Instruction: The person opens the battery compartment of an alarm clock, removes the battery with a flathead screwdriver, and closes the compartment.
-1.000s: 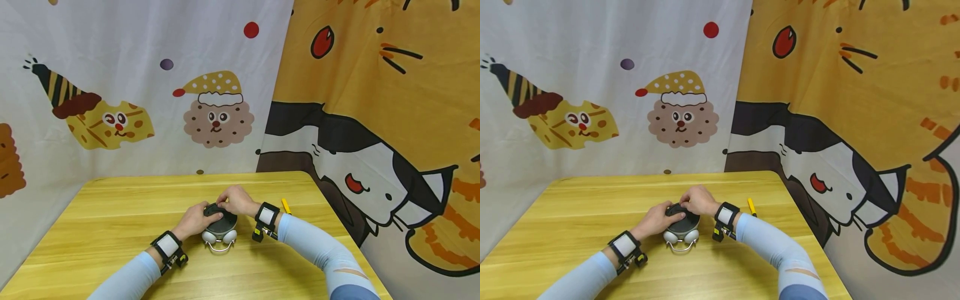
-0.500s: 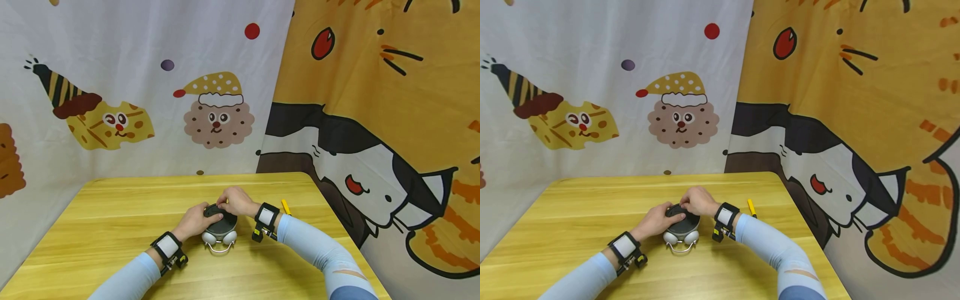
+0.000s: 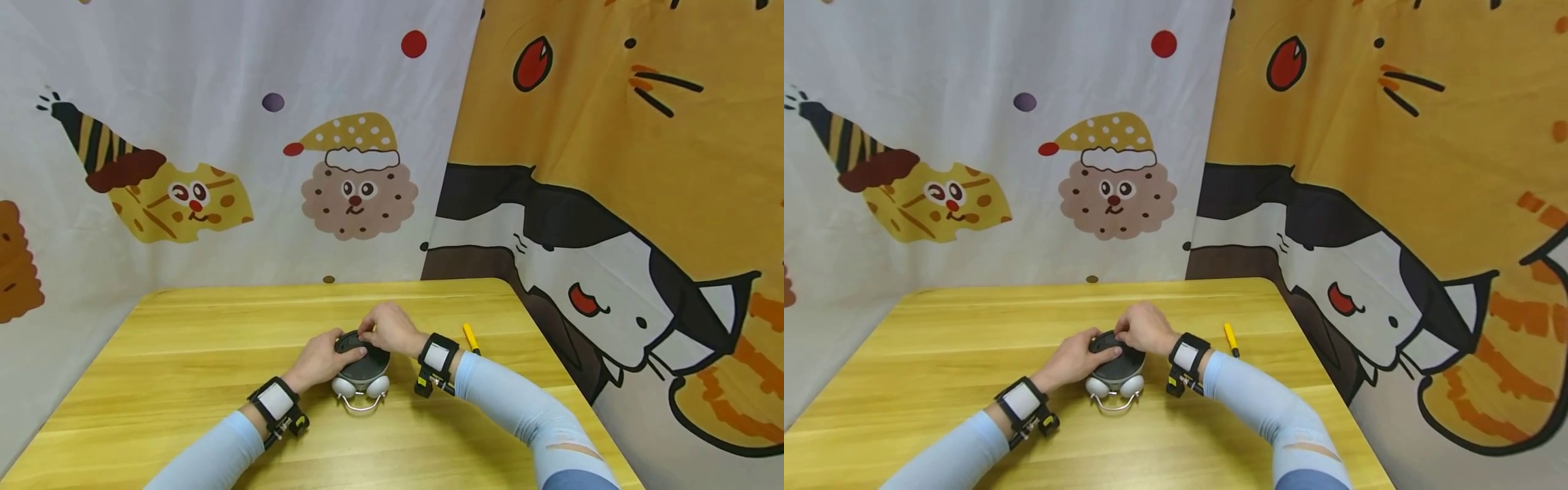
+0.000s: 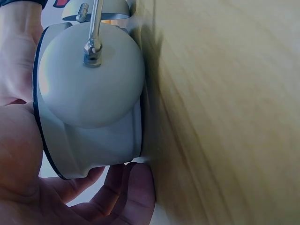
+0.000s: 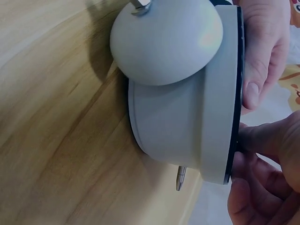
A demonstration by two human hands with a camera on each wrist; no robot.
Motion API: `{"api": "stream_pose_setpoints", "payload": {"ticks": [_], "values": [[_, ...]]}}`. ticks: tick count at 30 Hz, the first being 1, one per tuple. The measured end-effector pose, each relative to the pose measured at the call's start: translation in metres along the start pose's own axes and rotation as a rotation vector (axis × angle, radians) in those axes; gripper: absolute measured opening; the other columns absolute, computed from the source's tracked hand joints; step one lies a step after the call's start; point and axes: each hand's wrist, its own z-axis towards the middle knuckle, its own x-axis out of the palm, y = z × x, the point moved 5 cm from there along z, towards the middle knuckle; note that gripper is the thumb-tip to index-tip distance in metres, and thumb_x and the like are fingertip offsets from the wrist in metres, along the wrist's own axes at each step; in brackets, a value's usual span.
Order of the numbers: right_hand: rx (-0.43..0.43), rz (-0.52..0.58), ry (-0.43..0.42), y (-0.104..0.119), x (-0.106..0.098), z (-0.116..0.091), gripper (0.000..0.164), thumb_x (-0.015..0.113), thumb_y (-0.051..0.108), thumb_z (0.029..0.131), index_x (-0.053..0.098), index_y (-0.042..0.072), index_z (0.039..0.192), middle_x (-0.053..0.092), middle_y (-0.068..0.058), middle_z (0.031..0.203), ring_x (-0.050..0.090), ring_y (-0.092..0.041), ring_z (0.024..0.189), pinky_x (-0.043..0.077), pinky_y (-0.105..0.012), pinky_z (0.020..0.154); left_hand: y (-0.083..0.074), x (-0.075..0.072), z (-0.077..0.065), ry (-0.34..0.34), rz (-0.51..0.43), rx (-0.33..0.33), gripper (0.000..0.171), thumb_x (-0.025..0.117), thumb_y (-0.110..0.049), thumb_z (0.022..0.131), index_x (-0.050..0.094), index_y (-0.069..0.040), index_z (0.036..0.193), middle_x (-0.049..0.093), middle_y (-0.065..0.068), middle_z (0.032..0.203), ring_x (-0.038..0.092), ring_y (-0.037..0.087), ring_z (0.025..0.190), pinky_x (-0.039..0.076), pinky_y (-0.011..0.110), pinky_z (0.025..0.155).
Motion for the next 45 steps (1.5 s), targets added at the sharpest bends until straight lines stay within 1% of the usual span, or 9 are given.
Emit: {"api": "stream_pose_setpoints", "payload": {"ticks": [7, 15, 19, 22, 25, 29, 34, 38, 45], "values": [[-0.034, -0.042, -0.003, 0.005, -0.001, -0.002, 0.006, 0.086, 0.02, 0.101, 0.092, 0.019, 0.1, 0.088, 0.004, 0.096, 0.079, -0.012, 0.089, 0.06, -0.026, 0.077, -0.002, -0.002, -0.001, 0.0, 0.0, -0.002, 0.047, 0.082, -0.052, 0.1, 0.071, -0.007, 0.108, 0.068, 0.004, 0.087, 0.06, 0.017, 0.076, 0.042, 0.03, 0.064], [-0.103, -0.128, 0.037, 0.01, 0.0, -0.007, 0.007, 0.085, 0.023, 0.101, 0.091, 0.021, 0.098, 0.084, 0.004, 0.094, 0.074, -0.009, 0.082, 0.054, -0.021, 0.068, -0.003, -0.001, -0.001, 0.009, 0.0, 0.001, 0.049, 0.082, -0.054, 0.101, 0.07, -0.007, 0.109, 0.07, 0.005, 0.089, 0.061, 0.018, 0.077, 0.043, 0.031, 0.065], [-0.114, -0.066, 0.081, 0.008, 0.002, -0.01, 0.01, 0.083, 0.02, 0.103, 0.091, 0.019, 0.109, 0.082, 0.002, 0.099, 0.072, -0.009, 0.084, 0.051, -0.019, 0.067, 0.0, -0.001, -0.002, 0.007, 0.004, -0.008, 0.048, 0.082, -0.053, 0.101, 0.07, -0.007, 0.107, 0.068, 0.005, 0.088, 0.06, 0.018, 0.076, 0.042, 0.03, 0.064], [-0.127, -0.027, 0.096, 0.004, 0.004, -0.015, 0.016, 0.081, 0.019, 0.104, 0.09, 0.017, 0.117, 0.077, 0.0, 0.097, 0.064, -0.008, 0.08, 0.047, -0.02, 0.068, 0.0, 0.0, -0.002, 0.011, 0.0, -0.009, 0.051, 0.081, -0.056, 0.101, 0.07, -0.007, 0.108, 0.068, 0.006, 0.088, 0.06, 0.018, 0.075, 0.042, 0.031, 0.063], [-0.147, 0.001, 0.081, -0.001, 0.002, -0.022, 0.02, 0.08, 0.019, 0.104, 0.088, 0.015, 0.122, 0.073, 0.001, 0.094, 0.056, -0.005, 0.077, 0.045, -0.02, 0.068, 0.0, 0.0, -0.002, 0.017, -0.003, -0.003, 0.055, 0.079, -0.058, 0.101, 0.071, -0.006, 0.114, 0.072, 0.007, 0.093, 0.062, 0.018, 0.077, 0.044, 0.03, 0.065], [-0.187, 0.044, 0.043, -0.003, -0.004, -0.032, 0.022, 0.078, 0.02, 0.106, 0.086, 0.015, 0.125, 0.074, 0.001, 0.099, 0.06, -0.005, 0.081, 0.048, -0.018, 0.071, 0.002, -0.003, -0.003, 0.017, 0.003, 0.007, 0.053, 0.078, -0.056, 0.103, 0.073, -0.006, 0.119, 0.076, 0.007, 0.099, 0.064, 0.016, 0.082, 0.048, 0.03, 0.069], [-0.211, 0.065, 0.013, -0.005, -0.014, -0.043, 0.025, 0.077, 0.023, 0.106, 0.084, 0.013, 0.128, 0.078, -0.001, 0.11, 0.073, -0.017, 0.091, 0.054, -0.022, 0.077, 0.005, -0.01, -0.009, 0.024, 0.017, 0.048, 0.058, 0.077, -0.054, 0.105, 0.073, -0.005, 0.134, 0.079, 0.009, 0.108, 0.069, 0.017, 0.09, 0.056, 0.036, 0.076], [-0.216, 0.026, -0.016, -0.01, -0.019, -0.054, 0.028, 0.078, 0.025, 0.104, 0.083, 0.013, 0.129, 0.08, -0.002, 0.117, 0.077, -0.019, 0.101, 0.061, -0.029, 0.085, 0.009, -0.02, -0.017, 0.006, 0.079, 0.098, 0.067, 0.076, -0.057, 0.105, 0.068, -0.004, 0.145, 0.078, 0.016, 0.126, 0.077, 0.026, 0.105, 0.064, 0.047, 0.087], [-0.254, -0.031, -0.07, -0.017, -0.023, -0.073, 0.039, 0.082, 0.034, 0.1, 0.08, 0.011, 0.132, 0.079, -0.005, 0.131, 0.078, -0.021, 0.118, 0.064, -0.04, 0.102, 0.01, -0.038, -0.029, -0.086, 0.245, 0.288, 0.071, 0.073, -0.061, 0.105, 0.067, -0.007, 0.151, 0.072, 0.016, 0.142, 0.075, 0.035, 0.122, 0.062, 0.057, 0.101]]}}
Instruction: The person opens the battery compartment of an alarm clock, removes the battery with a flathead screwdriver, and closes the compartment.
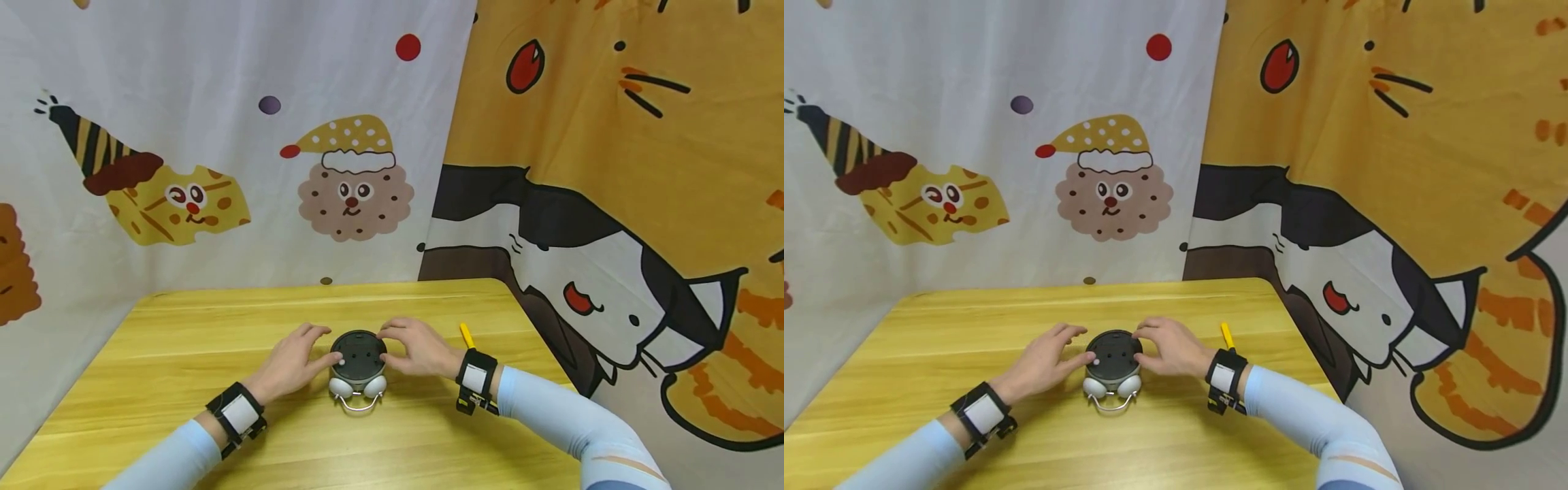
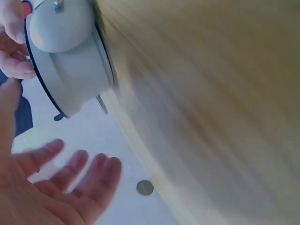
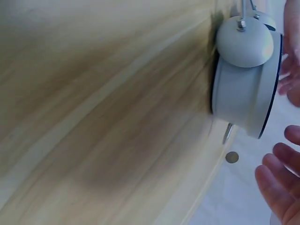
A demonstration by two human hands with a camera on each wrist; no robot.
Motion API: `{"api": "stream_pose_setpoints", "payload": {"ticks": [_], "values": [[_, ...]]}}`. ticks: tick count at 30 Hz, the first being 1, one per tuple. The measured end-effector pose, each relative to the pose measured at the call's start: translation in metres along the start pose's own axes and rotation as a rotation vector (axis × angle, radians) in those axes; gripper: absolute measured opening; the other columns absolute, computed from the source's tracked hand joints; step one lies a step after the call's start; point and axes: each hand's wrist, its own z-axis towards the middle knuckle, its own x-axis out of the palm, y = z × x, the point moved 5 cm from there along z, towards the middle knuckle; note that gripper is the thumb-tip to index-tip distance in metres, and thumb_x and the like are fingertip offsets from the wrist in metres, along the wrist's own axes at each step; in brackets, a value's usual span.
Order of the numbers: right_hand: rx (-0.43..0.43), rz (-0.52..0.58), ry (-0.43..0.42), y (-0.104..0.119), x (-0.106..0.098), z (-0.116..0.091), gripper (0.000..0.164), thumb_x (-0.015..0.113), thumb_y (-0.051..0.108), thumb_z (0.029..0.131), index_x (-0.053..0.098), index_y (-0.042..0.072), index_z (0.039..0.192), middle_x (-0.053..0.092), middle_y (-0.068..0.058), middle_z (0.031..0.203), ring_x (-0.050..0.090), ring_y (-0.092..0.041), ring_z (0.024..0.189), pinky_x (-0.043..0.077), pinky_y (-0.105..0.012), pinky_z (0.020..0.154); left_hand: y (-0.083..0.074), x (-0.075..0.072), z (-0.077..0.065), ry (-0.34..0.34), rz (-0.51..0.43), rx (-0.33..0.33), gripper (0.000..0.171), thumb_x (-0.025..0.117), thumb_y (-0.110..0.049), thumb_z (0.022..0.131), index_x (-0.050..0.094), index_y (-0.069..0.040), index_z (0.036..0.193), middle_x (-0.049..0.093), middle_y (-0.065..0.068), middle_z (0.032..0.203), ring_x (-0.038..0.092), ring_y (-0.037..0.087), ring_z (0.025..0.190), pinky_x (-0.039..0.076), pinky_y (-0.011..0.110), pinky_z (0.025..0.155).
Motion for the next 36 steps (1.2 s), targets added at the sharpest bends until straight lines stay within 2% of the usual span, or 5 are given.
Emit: {"api": "stream_pose_setpoints", "payload": {"ticks": [9, 15, 22, 27, 36], "values": [[-0.114, -0.048, 0.015, 0.002, 0.004, -0.016, 0.069, 0.089, 0.05, 0.092, 0.07, 0.012, 0.146, 0.069, -0.012, 0.154, 0.07, -0.028, 0.139, 0.06, -0.045, 0.114, -0.011, -0.007, -0.006, 0.034, 0.164, 0.299, 0.099, 0.083, -0.075, 0.09, 0.056, -0.014, 0.163, 0.058, 0.013, 0.164, 0.059, 0.036, 0.148, 0.057, 0.058, 0.116], [-0.159, -0.091, 0.047, 0.009, 0.014, -0.02, 0.086, 0.09, 0.064, 0.088, 0.064, 0.014, 0.153, 0.062, -0.008, 0.162, 0.064, -0.024, 0.146, 0.056, -0.042, 0.12, -0.012, -0.002, -0.009, 0.119, 0.275, 0.378, 0.125, 0.091, -0.082, 0.074, 0.046, -0.019, 0.171, 0.045, 0.015, 0.176, 0.047, 0.043, 0.16, 0.05, 0.063, 0.123], [-0.149, -0.143, 0.092, 0.014, 0.023, -0.021, 0.088, 0.09, 0.066, 0.087, 0.064, 0.015, 0.153, 0.061, -0.007, 0.163, 0.062, -0.023, 0.147, 0.054, -0.04, 0.122, -0.014, 0.005, -0.012, 0.153, 0.376, 0.436, 0.111, 0.092, -0.073, 0.079, 0.052, -0.02, 0.167, 0.043, 0.015, 0.178, 0.043, 0.045, 0.164, 0.048, 0.063, 0.125], [-0.147, -0.154, 0.104, 0.015, 0.027, -0.022, 0.085, 0.091, 0.065, 0.087, 0.066, 0.015, 0.151, 0.062, -0.005, 0.161, 0.062, -0.022, 0.146, 0.054, -0.039, 0.122, -0.019, 0.011, -0.013, 0.109, 0.389, 0.502, 0.103, 0.094, -0.07, 0.079, 0.059, -0.018, 0.161, 0.05, 0.013, 0.174, 0.048, 0.042, 0.16, 0.049, 0.058, 0.126], [-0.187, -0.209, 0.093, 0.018, 0.031, -0.023, 0.083, 0.09, 0.068, 0.086, 0.069, 0.017, 0.147, 0.067, -0.002, 0.153, 0.062, -0.02, 0.143, 0.056, -0.035, 0.119, -0.028, 0.019, -0.013, 0.066, 0.381, 0.603, 0.089, 0.095, -0.06, 0.083, 0.064, -0.017, 0.155, 0.059, 0.012, 0.165, 0.058, 0.035, 0.15, 0.064, 0.046, 0.106]]}}
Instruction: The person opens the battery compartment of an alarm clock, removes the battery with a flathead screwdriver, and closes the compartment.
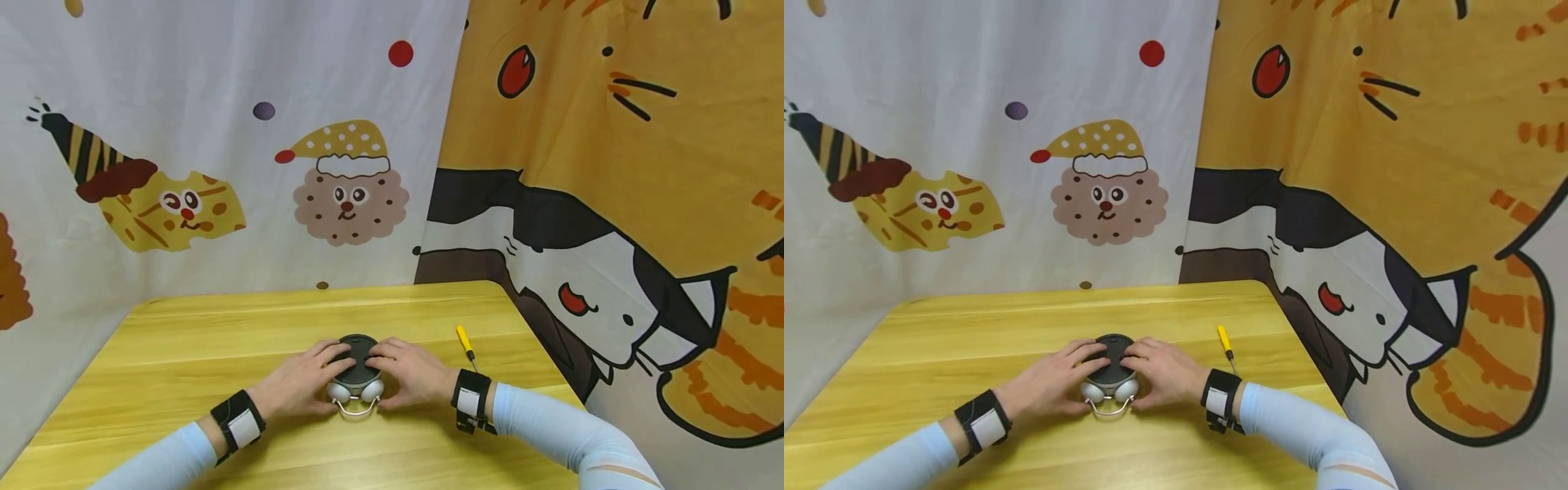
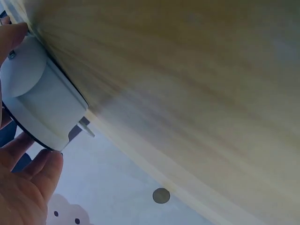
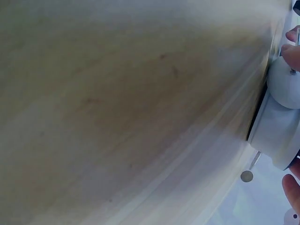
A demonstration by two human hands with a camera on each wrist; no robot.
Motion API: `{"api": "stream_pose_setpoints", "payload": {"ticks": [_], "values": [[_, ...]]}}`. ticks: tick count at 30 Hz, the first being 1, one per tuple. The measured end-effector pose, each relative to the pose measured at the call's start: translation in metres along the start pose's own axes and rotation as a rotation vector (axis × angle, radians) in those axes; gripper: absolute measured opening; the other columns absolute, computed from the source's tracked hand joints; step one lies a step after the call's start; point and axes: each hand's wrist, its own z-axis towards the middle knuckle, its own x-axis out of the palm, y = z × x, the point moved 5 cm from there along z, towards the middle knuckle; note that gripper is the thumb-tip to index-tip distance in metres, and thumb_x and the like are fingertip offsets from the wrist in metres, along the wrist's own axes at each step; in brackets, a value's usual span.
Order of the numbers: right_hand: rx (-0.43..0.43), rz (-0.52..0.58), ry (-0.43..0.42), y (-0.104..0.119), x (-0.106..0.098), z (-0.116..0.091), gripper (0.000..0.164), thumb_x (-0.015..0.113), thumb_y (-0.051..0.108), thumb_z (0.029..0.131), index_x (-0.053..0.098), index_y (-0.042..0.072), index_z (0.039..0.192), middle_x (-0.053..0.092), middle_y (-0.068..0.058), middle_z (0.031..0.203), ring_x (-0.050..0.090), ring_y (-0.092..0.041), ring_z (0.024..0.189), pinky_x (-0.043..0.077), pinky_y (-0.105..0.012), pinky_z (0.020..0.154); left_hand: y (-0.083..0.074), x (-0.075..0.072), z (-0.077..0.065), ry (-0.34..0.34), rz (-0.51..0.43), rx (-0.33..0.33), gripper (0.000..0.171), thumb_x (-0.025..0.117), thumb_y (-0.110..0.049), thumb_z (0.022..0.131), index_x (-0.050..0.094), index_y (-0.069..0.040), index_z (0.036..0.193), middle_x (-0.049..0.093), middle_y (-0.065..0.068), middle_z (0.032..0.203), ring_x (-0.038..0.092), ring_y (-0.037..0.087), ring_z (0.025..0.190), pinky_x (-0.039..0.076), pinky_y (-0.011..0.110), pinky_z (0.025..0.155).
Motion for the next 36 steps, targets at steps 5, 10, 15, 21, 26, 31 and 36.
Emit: {"api": "stream_pose_setpoints", "payload": {"ticks": [5, 10, 15, 21, 26, 31, 36], "values": [[-0.017, -0.013, -0.003, 0.0044, -0.0007, 0.0018, 0.079, 0.091, 0.063, 0.087, 0.07, 0.016, 0.146, 0.067, -0.003, 0.152, 0.065, -0.019, 0.14, 0.056, -0.033, 0.117, -0.0023, -0.0002, -0.0002, -0.012, 0.01, 0.027, 0.082, 0.094, -0.052, 0.085, 0.066, -0.017, 0.152, 0.066, 0.011, 0.158, 0.063, 0.032, 0.144, 0.064, 0.045, 0.107], [-0.016, -0.01, -0.004, 0.0057, 0.0001, 0.0033, 0.078, 0.092, 0.061, 0.087, 0.071, 0.015, 0.145, 0.068, -0.004, 0.15, 0.066, -0.018, 0.137, 0.057, -0.032, 0.115, -0.0018, -0.0006, -0.0013, -0.033, 0.003, 0.031, 0.079, 0.095, -0.048, 0.084, 0.068, -0.017, 0.15, 0.068, 0.01, 0.155, 0.066, 0.031, 0.141, 0.064, 0.045, 0.106], [-0.011, -0.002, -0.016, 0.0065, -0.0005, 0.0045, 0.076, 0.093, 0.059, 0.085, 0.072, 0.015, 0.143, 0.069, -0.003, 0.147, 0.067, -0.017, 0.134, 0.059, -0.031, 0.113, -0.0014, -0.0013, -0.0009, -0.044, -0.011, 0.027, 0.077, 0.096, -0.046, 0.083, 0.069, -0.017, 0.149, 0.069, 0.009, 0.155, 0.066, 0.032, 0.141, 0.064, 0.046, 0.105], [-0.012, 0.004, -0.037, 0.0092, -0.002, 0.0052, 0.074, 0.094, 0.057, 0.084, 0.073, 0.013, 0.14, 0.071, -0.004, 0.144, 0.068, -0.017, 0.129, 0.06, -0.031, 0.11, -0.0023, -0.0022, -0.0015, -0.064, -0.02, 0.039, 0.077, 0.098, -0.044, 0.08, 0.071, -0.017, 0.147, 0.071, 0.009, 0.152, 0.069, 0.032, 0.138, 0.065, 0.046, 0.104], [0.01, 0.027, -0.025, 0.0101, -0.0032, 0.0057, 0.074, 0.094, 0.054, 0.083, 0.073, 0.013, 0.14, 0.071, -0.004, 0.144, 0.068, -0.016, 0.129, 0.06, -0.03, 0.11, -0.0024, -0.0022, -0.0011, -0.048, -0.039, 0.029, 0.075, 0.098, -0.041, 0.081, 0.072, -0.015, 0.146, 0.072, 0.01, 0.152, 0.069, 0.034, 0.139, 0.064, 0.048, 0.107], [0.031, 0.057, -0.018, 0.0092, -0.0055, 0.0064, 0.073, 0.095, 0.052, 0.082, 0.073, 0.012, 0.14, 0.071, -0.003, 0.143, 0.068, -0.016, 0.128, 0.06, -0.029, 0.109, -0.0015, -0.0042, 0.0003, -0.01, -0.086, -0.003, 0.07, 0.095, -0.038, 0.084, 0.072, -0.015, 0.147, 0.072, 0.011, 0.153, 0.07, 0.034, 0.14, 0.062, 0.051, 0.11], [0.036, 0.113, -0.029, 0.006, -0.0088, 0.0071, 0.072, 0.095, 0.049, 0.08, 0.074, 0.012, 0.139, 0.072, -0.002, 0.14, 0.068, -0.015, 0.127, 0.059, -0.028, 0.109, 0.0006, -0.0081, 0.0026, 0.034, -0.185, -0.057, 0.068, 0.094, -0.035, 0.087, 0.072, -0.013, 0.147, 0.071, 0.011, 0.155, 0.069, 0.035, 0.141, 0.06, 0.053, 0.114]]}}
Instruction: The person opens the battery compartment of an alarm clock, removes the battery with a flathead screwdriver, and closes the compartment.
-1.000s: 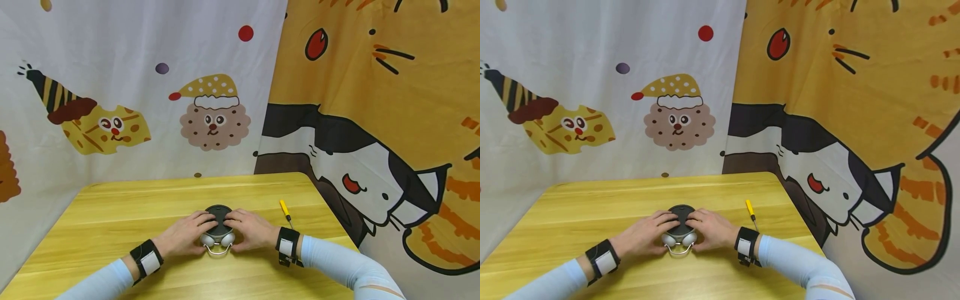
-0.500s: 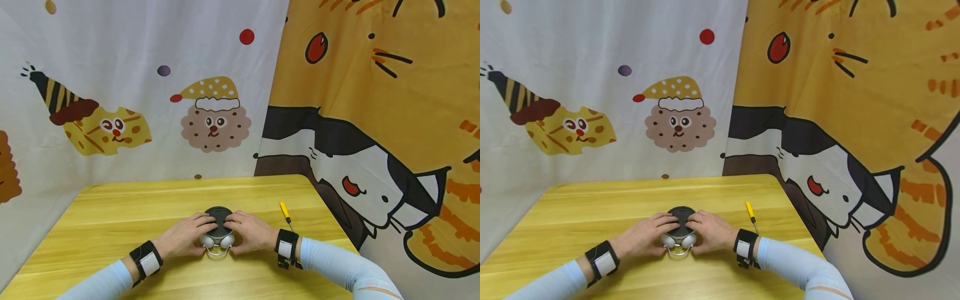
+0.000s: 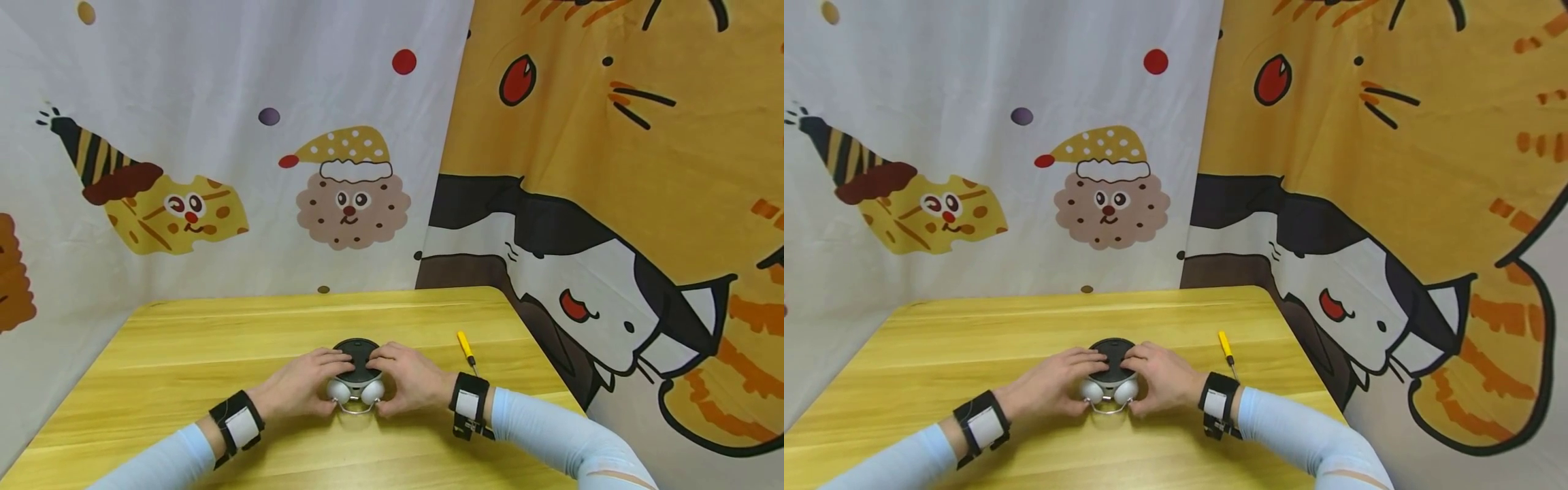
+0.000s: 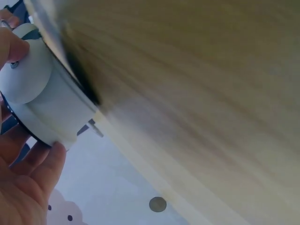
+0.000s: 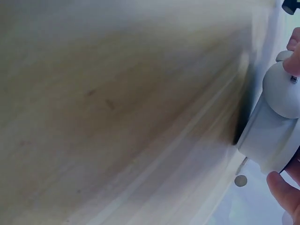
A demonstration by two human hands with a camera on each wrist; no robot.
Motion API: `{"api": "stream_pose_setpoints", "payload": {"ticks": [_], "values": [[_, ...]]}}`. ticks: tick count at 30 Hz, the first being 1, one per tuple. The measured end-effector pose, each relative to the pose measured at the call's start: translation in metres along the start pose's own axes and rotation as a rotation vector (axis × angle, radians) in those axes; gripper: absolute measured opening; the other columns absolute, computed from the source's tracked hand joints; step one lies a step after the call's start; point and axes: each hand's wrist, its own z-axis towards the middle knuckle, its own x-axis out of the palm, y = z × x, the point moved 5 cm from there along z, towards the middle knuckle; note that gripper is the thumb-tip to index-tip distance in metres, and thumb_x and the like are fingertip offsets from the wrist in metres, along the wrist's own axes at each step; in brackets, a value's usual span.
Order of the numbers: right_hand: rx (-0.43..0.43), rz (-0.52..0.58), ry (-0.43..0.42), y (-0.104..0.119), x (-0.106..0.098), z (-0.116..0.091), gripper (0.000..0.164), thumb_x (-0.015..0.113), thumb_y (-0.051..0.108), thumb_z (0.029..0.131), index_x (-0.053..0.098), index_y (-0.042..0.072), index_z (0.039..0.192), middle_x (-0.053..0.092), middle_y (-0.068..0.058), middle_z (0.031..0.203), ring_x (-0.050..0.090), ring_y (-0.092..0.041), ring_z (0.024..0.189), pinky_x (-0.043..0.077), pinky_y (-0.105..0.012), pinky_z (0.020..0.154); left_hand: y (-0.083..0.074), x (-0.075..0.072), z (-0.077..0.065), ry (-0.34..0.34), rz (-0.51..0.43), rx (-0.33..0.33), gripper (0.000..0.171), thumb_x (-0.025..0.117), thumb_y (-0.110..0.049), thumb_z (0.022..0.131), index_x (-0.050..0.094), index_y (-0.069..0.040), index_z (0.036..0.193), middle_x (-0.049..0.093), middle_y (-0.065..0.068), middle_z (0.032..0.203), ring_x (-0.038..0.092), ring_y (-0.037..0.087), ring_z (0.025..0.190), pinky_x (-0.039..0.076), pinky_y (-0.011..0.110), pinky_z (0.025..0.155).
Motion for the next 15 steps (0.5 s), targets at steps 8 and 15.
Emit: {"api": "stream_pose_setpoints", "payload": {"ticks": [8, 15], "values": [[-0.052, 0.106, -0.052, -0.007, -0.011, 0.003, 0.066, 0.095, 0.04, 0.078, 0.076, 0.011, 0.134, 0.075, -0.002, 0.134, 0.071, -0.016, 0.124, 0.06, -0.029, 0.108, 0.002, -0.014, 0.006, 0.021, -0.15, -0.044, 0.068, 0.097, -0.034, 0.086, 0.073, -0.013, 0.146, 0.075, 0.007, 0.15, 0.073, 0.027, 0.13, 0.063, 0.048, 0.106], [-0.02, 0.239, -0.036, -0.013, -0.016, 0.005, 0.067, 0.092, 0.037, 0.08, 0.075, 0.011, 0.139, 0.076, -0.003, 0.134, 0.073, -0.016, 0.125, 0.06, -0.028, 0.107, 0.005, -0.02, 0.007, 0.056, -0.256, -0.11, 0.067, 0.096, -0.033, 0.086, 0.073, -0.018, 0.146, 0.078, -0.001, 0.143, 0.073, 0.021, 0.126, 0.063, 0.045, 0.105]]}}
